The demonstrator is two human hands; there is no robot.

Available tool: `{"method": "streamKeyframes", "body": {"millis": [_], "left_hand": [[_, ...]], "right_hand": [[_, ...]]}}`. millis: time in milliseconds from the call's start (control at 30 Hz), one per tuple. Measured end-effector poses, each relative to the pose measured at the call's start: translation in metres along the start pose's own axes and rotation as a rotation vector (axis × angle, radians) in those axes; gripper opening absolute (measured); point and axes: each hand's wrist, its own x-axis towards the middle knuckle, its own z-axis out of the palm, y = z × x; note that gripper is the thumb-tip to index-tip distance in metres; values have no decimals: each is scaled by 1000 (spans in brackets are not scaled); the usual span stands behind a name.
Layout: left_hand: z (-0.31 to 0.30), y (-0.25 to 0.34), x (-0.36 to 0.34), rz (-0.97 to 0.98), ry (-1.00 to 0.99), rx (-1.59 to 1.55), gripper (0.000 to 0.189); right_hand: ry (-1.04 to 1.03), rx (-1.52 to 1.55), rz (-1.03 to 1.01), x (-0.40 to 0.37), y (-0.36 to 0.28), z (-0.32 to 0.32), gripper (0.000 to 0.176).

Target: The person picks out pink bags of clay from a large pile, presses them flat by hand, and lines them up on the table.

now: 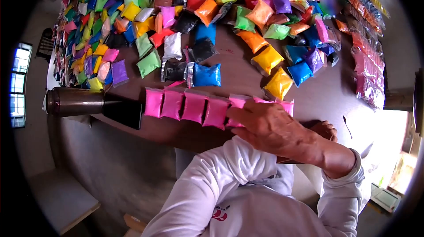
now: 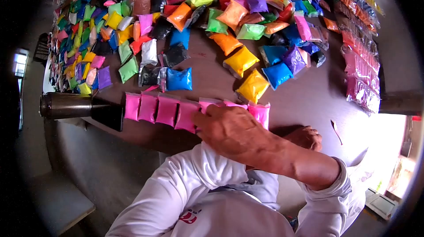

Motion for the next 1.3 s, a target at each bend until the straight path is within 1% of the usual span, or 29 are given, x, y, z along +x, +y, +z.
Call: {"method": "streamKeyframes", "body": {"millis": [33,100,133,233,267,367,433,500,533,633,667,700,767,833,867,900,933,1000,1067,1100,1167,1200,1233,1300], "left_hand": [[1,2,1,-2,3,-2,17],[-2,1,-1,0,1,-12,17],[-3,1,-1,4,3,-16,17],[-8,0,-2,1,15,-23,18],[-6,0,0,1,12,-31,18],[-3,-1,5,11,-7,-58,18],[-4,-2,7,11,-29,-67,18],[-3,0,9,6,-47,-81,18],[-4,0,10,3,-54,-81,18],[-6,0,9,-2,-79,-75,18],[-7,0,9,-2,-83,-74,18],[-7,0,10,-6,-85,-71,18],[-4,4,10,4,-87,-76,18],[-6,5,11,11,-90,-72,18],[-8,5,11,19,-86,-71,18],[-8,4,11,21,-76,-72,18],[-14,7,14,32,-84,-74,18],[-34,16,21,-52,-326,-26,23],[-33,15,21,-60,-331,-34,23],[-32,15,21,-78,-331,-40,22],[-32,15,20,-74,-325,-42,22],[-32,15,20,-72,-311,-40,22],[-31,14,20,-72,-318,-38,22],[-28,12,20,-88,-306,-97,19]], "right_hand": [[4,3,-10,6,0,8,21],[-39,-143,-70,16,4,27,21],[-30,-153,-77,20,3,30,21],[-74,-79,-96,23,2,27,21],[-6,-111,-110,24,-1,25,18],[-25,-153,-98,23,-8,2,15],[3,-242,-28,8,-1,-13,12],[85,-186,137,-11,5,-31,15],[77,-186,232,-22,9,-39,16],[115,-167,300,-52,33,-47,17],[135,-162,372,-59,39,-50,26],[138,-168,378,-59,44,-53,26],[246,-359,401,-55,58,-65,37],[343,-550,292,-42,77,-72,47],[317,-590,279,-37,88,-76,54],[314,-654,286,-32,100,-79,55],[336,-628,280,-30,118,-82,56],[367,-611,281,-29,147,-94,56],[460,-758,195,-30,167,-108,53],[465,-761,201,-32,178,-113,53],[578,-832,419,-34,195,-120,48],[645,-797,443,-29,193,-124,44],[651,-794,447,-24,190,-123,44],[663,-673,311,-3,179,-121,46]]}}
